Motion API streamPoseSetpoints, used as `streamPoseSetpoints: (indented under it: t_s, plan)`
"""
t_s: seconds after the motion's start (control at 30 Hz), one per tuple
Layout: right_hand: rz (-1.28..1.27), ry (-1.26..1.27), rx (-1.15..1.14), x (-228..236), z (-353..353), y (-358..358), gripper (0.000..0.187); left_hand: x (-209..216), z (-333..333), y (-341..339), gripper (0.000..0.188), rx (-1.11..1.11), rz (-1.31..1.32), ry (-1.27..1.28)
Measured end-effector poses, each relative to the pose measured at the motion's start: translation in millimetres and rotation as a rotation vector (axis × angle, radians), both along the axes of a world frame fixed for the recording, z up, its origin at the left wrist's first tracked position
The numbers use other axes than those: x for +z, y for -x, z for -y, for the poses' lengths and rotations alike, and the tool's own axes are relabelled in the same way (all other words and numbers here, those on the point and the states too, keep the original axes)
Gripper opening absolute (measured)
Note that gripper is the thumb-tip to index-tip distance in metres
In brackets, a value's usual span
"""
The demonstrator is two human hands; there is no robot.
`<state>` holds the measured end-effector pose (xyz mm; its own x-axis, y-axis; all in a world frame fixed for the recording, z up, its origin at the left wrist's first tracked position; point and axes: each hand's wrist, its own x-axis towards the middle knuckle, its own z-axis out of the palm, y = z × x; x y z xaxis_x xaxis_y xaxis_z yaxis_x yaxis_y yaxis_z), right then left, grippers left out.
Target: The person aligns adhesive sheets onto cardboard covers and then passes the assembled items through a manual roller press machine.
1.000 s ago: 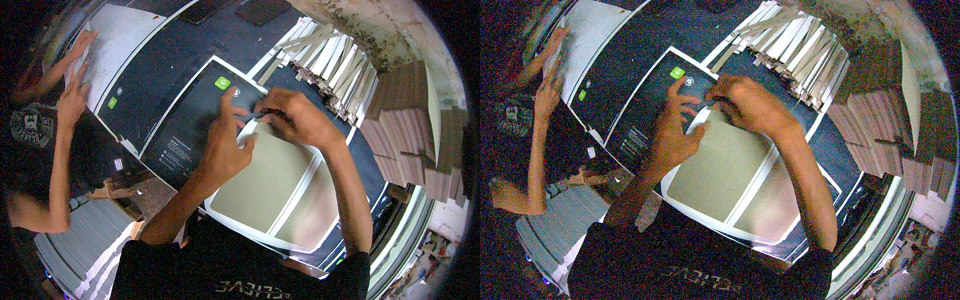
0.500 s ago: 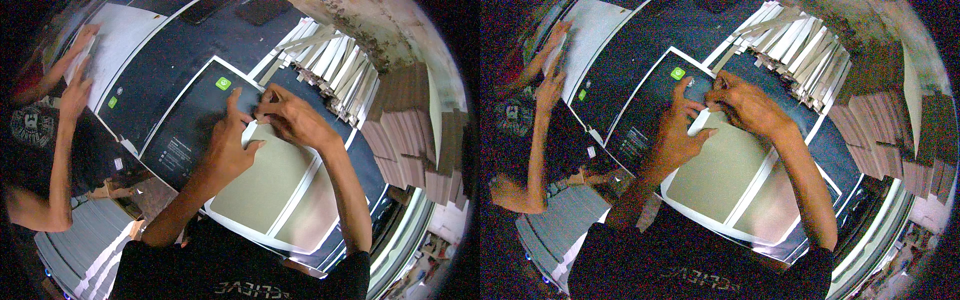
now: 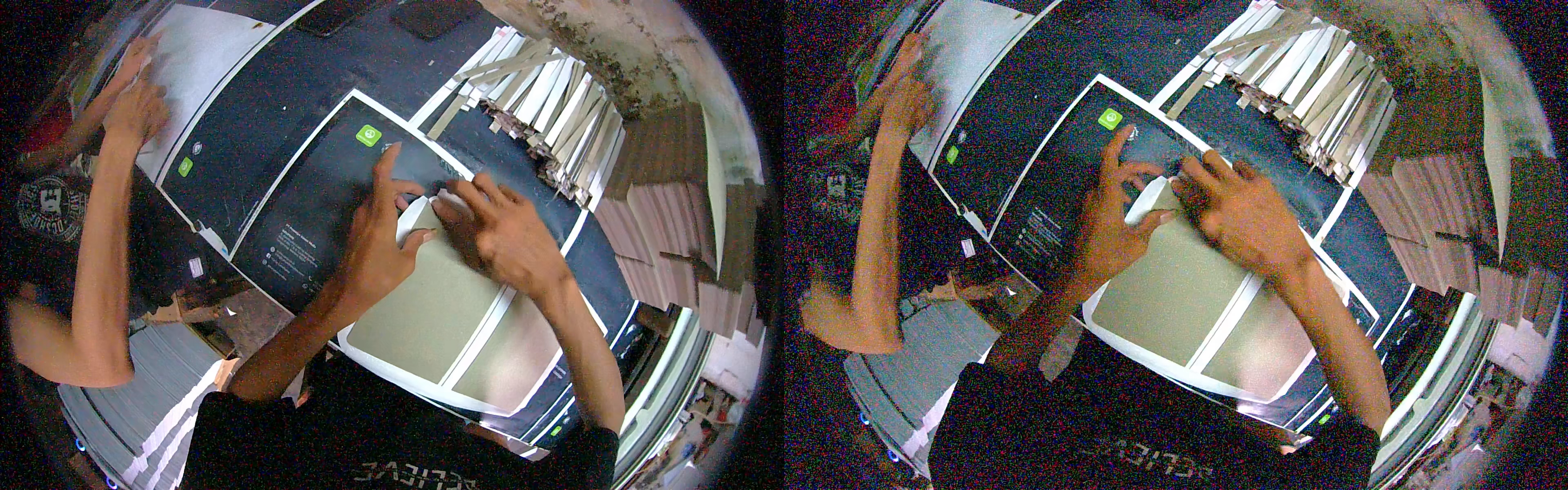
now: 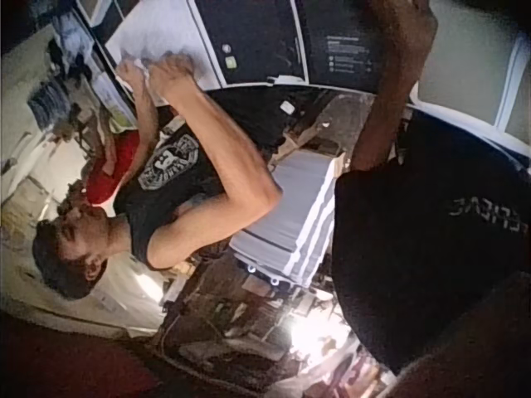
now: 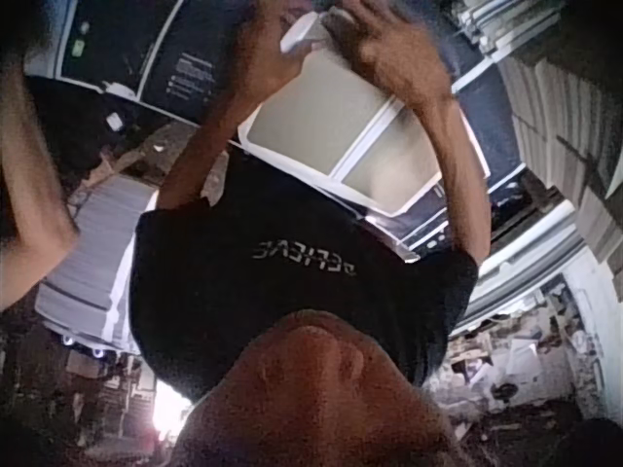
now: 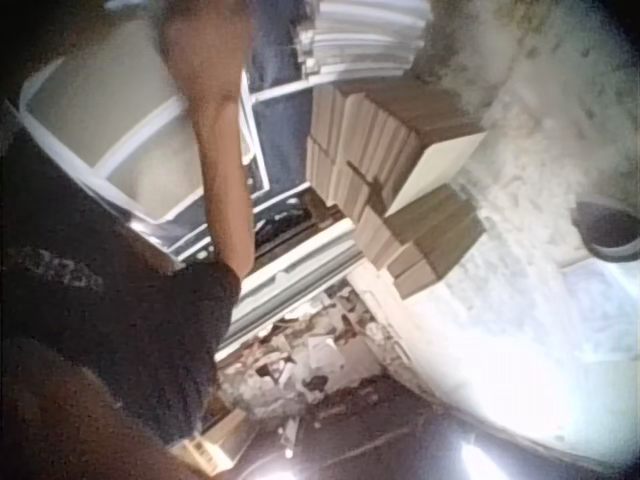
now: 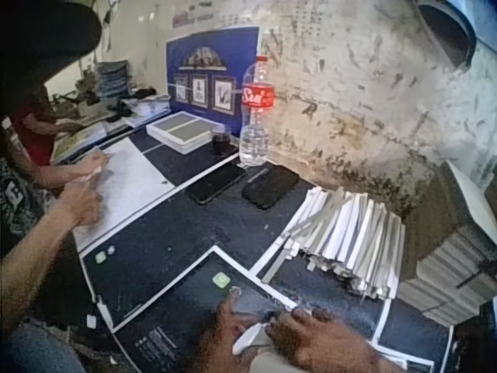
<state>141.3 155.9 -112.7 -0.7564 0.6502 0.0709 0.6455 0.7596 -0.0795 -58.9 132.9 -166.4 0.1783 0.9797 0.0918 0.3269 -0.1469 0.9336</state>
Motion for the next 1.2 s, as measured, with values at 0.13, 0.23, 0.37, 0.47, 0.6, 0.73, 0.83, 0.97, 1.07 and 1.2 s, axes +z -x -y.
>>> streamPoseSetpoints:
  t_s: [0.13, 0.23, 0.37, 0.47, 0.6, 0.73, 0.83, 0.97, 1.07, 1.2]
  plan:
    - [0.075, 0.024, -0.094, -8, 23, 7, 0.043, 2, -1, 4, 0.104, -0.064, -0.068, -0.046]
    - [0.001, 0.12, -0.175, -12, 27, 9, 0.041, 4, 3, 9, 0.094, -0.114, -0.375, -0.205]
    - [-0.128, 0.136, -0.239, -19, 46, -1, 0.044, 20, 10, 8, 0.085, -0.273, -0.657, -0.202]
    - [-0.16, 0.118, -0.366, -26, 82, 5, 0.054, 17, 14, 4, 0.096, -0.321, -0.782, -0.323]
    - [-0.243, 0.311, -0.5, -25, 109, 22, 0.083, 6, 7, 9, 0.096, -0.379, -0.837, -0.475]
    - [-0.363, 0.399, -0.525, -19, 124, 19, 0.125, 0, 9, 4, 0.092, -0.404, -0.957, -0.476]
    - [-0.296, 0.495, -0.564, -16, 129, 24, 0.114, 8, 14, 0, 0.082, -0.42, -0.957, -0.492]
    - [-0.588, 0.534, -0.824, -9, 136, -6, 0.046, 42, 8, -16, 0.061, -0.471, -0.863, -0.47]
    - [-0.866, 0.146, -1.009, -17, 176, -53, 0.029, 63, 5, -58, 0.04, -0.47, -0.687, -0.573]
    - [-0.586, -0.173, -1.297, -24, 196, -138, 0.052, 29, 15, -146, 0.048, -0.68, -0.419, -0.602]
